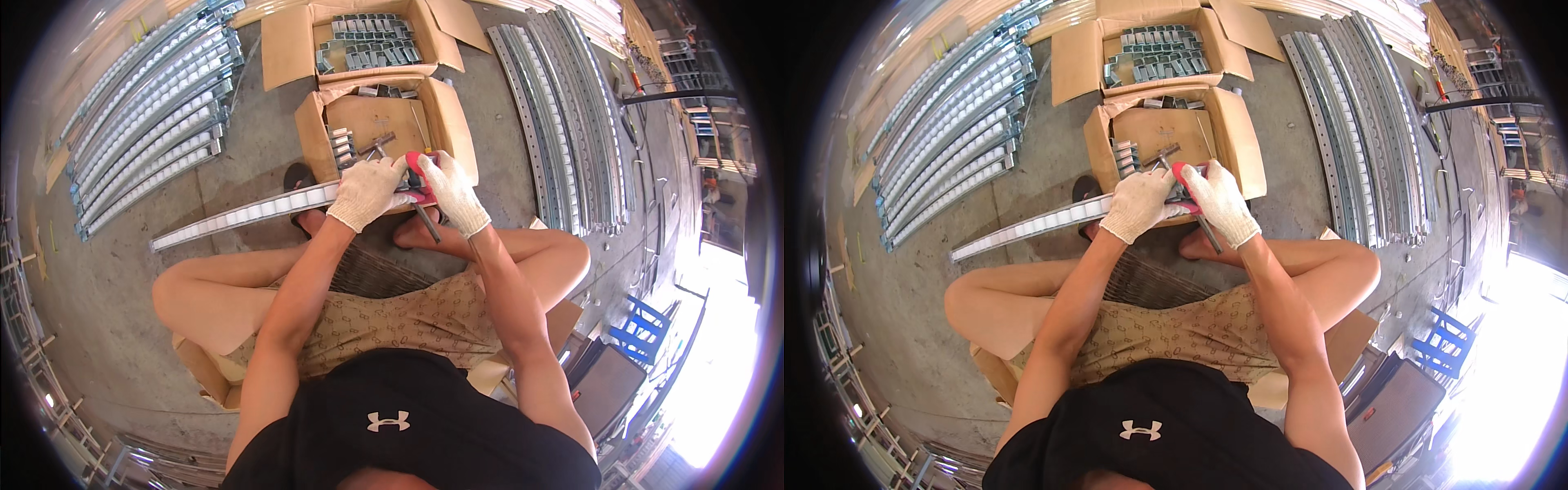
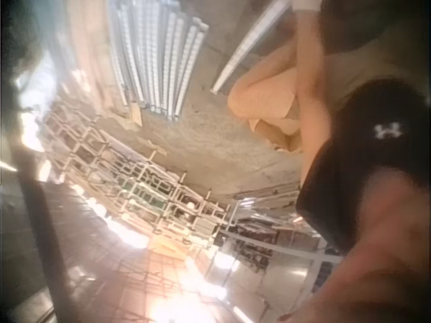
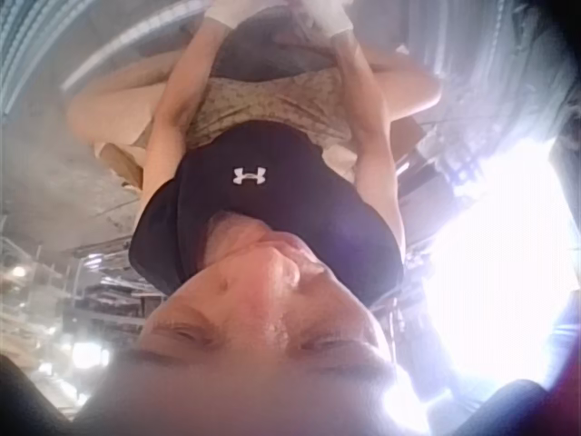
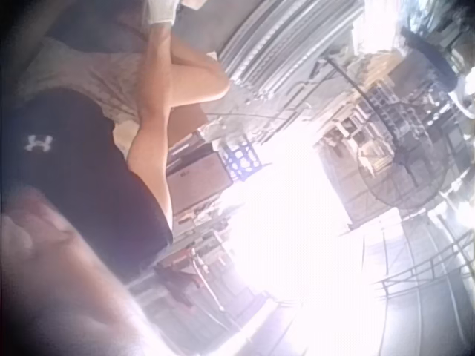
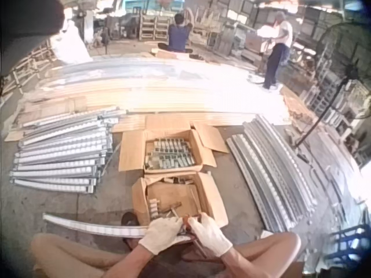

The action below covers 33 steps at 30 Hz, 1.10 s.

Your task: The person assembles metal components by hand and with a hammer, attaching brackets to long perforated metal rails and securing them.

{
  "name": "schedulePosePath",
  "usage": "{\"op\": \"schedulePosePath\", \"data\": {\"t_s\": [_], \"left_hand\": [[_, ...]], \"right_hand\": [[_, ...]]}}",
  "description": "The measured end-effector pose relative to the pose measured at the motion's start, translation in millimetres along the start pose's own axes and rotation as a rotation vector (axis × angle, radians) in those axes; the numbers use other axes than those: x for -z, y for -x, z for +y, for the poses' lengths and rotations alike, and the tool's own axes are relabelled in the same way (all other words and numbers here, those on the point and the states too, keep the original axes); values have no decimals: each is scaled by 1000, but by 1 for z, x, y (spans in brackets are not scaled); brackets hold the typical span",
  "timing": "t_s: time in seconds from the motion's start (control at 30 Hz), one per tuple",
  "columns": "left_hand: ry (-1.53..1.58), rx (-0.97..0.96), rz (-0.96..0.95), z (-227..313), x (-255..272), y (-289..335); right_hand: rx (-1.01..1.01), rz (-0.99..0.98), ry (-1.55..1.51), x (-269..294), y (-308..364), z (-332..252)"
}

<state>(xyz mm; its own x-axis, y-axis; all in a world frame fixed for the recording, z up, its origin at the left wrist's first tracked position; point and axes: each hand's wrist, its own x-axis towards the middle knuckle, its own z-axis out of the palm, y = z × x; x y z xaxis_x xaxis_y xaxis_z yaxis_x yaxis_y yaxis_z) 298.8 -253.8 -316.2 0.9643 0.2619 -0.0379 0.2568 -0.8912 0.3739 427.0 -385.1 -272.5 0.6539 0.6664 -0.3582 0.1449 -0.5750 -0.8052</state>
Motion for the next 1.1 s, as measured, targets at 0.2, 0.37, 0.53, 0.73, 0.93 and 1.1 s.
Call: {"op": "schedulePosePath", "data": {"t_s": [0.2, 0.37, 0.53, 0.73, 0.93, 1.1], "left_hand": [[30, -47, 46, -4, -7, 3], [56, -25, 74, 2, 7, 1], [60, 31, 79, 0, 12, -8], [86, 30, 96, -6, 25, -14], [126, -23, 105, -11, 22, -28], [114, -4, 65, -19, 27, -32]], "right_hand": [[-28, 33, -256, -9, 5, 9], [45, 102, -293, -18, 0, 28], [28, -46, -341, -4, -4, 11], [-131, 77, -584, 23, -58, 65], [17, -59, 701, -96, -72, 179], [-86, 61, 456, -84, -76, 154]]}}
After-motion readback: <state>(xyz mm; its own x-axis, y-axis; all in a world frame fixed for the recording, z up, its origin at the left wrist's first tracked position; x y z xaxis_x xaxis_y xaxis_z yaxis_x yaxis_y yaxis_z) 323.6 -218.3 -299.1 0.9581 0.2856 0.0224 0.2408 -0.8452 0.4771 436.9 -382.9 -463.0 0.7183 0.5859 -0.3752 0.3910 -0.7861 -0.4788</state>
